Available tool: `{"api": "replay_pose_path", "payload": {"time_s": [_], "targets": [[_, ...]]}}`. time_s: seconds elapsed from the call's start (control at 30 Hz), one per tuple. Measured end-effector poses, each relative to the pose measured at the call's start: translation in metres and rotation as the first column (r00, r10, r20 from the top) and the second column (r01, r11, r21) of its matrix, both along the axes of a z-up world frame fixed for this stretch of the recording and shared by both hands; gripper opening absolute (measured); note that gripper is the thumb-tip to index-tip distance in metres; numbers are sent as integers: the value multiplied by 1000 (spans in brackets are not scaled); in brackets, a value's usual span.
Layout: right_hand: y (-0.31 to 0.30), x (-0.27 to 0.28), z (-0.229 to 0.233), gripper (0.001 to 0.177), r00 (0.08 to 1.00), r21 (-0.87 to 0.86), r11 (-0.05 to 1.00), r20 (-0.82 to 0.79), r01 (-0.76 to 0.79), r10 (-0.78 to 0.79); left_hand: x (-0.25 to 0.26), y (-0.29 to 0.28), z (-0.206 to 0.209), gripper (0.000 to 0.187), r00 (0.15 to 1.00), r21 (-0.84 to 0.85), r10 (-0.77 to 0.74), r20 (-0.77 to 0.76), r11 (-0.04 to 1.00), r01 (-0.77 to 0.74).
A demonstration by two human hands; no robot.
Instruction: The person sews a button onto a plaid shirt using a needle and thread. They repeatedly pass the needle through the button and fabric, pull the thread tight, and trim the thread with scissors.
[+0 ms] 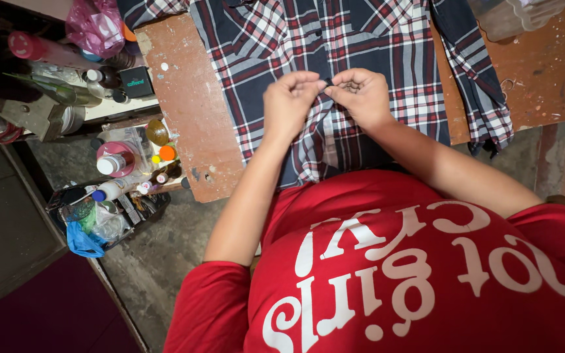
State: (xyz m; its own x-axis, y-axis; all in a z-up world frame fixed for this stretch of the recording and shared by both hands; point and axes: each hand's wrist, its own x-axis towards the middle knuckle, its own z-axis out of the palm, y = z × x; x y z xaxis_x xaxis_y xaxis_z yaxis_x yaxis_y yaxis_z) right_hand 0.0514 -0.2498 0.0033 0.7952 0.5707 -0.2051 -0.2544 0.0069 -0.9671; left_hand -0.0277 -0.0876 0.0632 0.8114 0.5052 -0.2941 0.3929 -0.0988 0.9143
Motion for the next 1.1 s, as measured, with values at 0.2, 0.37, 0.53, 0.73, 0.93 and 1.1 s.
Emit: {"api": "replay_pose_path", "payload": {"time_s": [0.2,0.37,0.53,0.73,0.93,1.1], "targets": [[2,-4,-3,9,1000,7,1000,-4,11,-11,-8,-13,0,24,984,89,1,176,996,-17],[0,-3,-5,10,999,-43,999,50,-1,3,-9,-13,3,22,979,312,-73,190,950,10],[-1,-3,-3,9,988,-91,996,156,-9,23,-10,-15,2,20,970,483,-132,204,876,18],[2,-3,1,9,963,109,992,-268,71,-40,-10,-19,-4,18,967,497,-116,229,868,-14],[3,-5,4,6,845,268,954,-535,135,31,-11,-19,-8,18,965,474,-119,234,881,-6],[1,6,6,10,787,277,957,-608,87,104,-15,-18,-9,17,965,477,-118,236,879,-10]]}}
